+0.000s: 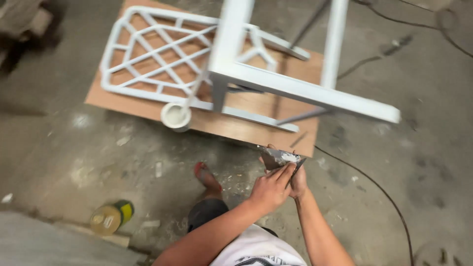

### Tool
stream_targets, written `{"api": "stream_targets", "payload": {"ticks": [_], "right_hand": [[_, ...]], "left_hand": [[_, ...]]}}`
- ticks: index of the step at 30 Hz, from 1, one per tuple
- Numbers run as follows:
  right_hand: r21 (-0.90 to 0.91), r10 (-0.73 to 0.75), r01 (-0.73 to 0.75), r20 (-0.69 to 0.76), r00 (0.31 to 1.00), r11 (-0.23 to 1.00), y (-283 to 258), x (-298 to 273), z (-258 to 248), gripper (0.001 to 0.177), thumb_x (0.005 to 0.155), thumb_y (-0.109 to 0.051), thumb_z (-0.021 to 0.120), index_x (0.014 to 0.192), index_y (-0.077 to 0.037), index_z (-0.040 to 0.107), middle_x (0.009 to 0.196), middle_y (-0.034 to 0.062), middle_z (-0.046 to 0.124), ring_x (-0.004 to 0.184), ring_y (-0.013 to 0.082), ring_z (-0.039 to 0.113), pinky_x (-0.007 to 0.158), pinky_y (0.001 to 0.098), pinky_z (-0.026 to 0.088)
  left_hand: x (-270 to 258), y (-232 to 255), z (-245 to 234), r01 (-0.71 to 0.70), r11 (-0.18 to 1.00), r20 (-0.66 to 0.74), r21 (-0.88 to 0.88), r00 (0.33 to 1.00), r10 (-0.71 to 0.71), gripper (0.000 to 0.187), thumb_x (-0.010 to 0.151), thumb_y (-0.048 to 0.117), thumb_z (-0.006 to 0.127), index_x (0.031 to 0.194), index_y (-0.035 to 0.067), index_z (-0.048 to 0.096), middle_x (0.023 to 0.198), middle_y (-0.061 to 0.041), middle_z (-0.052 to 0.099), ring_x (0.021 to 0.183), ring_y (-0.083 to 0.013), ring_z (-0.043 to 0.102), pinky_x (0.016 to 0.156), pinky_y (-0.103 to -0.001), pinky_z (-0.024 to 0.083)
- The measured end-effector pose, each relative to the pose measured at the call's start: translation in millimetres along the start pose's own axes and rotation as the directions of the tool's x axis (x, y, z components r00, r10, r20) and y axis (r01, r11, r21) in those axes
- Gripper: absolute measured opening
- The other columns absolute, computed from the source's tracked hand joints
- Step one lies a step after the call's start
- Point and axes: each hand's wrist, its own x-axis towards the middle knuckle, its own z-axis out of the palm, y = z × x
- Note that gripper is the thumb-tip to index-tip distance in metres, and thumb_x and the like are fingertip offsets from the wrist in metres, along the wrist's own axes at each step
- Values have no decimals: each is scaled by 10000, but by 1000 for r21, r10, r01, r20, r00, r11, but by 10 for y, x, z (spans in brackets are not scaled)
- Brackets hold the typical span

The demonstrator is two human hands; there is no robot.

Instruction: Applying wood putty to the joints of a chair frame and smoothing it with a putty knife and sandpaper.

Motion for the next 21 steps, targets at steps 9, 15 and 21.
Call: {"api": "stream_targets", "payload": {"ticks": [9, 15, 21], "right_hand": [[135, -500, 524, -177, 848, 841, -892, -2184, -161, 674, 1030, -681, 424, 1017, -88, 743, 916, 44, 748, 727, 153, 673, 725, 328, 570], [103, -629, 665, -243, 738, 740, -892, -2887, -567, 621, 1054, -675, 393, 803, -164, 640, 710, -2, 679, 638, 88, 628, 632, 221, 530], [51, -640, 656, -178, 748, 753, -740, -2877, -1727, 1347, 689, -969, 169, 1550, 40, 401, 1582, 168, 468, 1404, 258, 487, 1114, 402, 425]], "left_hand": [[19, 1832, 654, -226, 937, 227, -265, 930, 289, 529, 929, 190, 539, 1445, 77, 561, 1341, -143, 684, 1010, -359, 736, 795, -476, 622], [-111, 2386, 744, 31, 917, 442, -397, 882, 161, 511, 963, 209, 438, 1454, 97, 526, 1326, -162, 680, 1004, -443, 711, 833, -575, 576], [-518, 2654, 921, -383, 896, 481, -223, 756, 444, 565, 939, 275, 493, 1500, 199, 494, 1463, -13, 611, 1130, -313, 699, 843, -450, 608]]}}
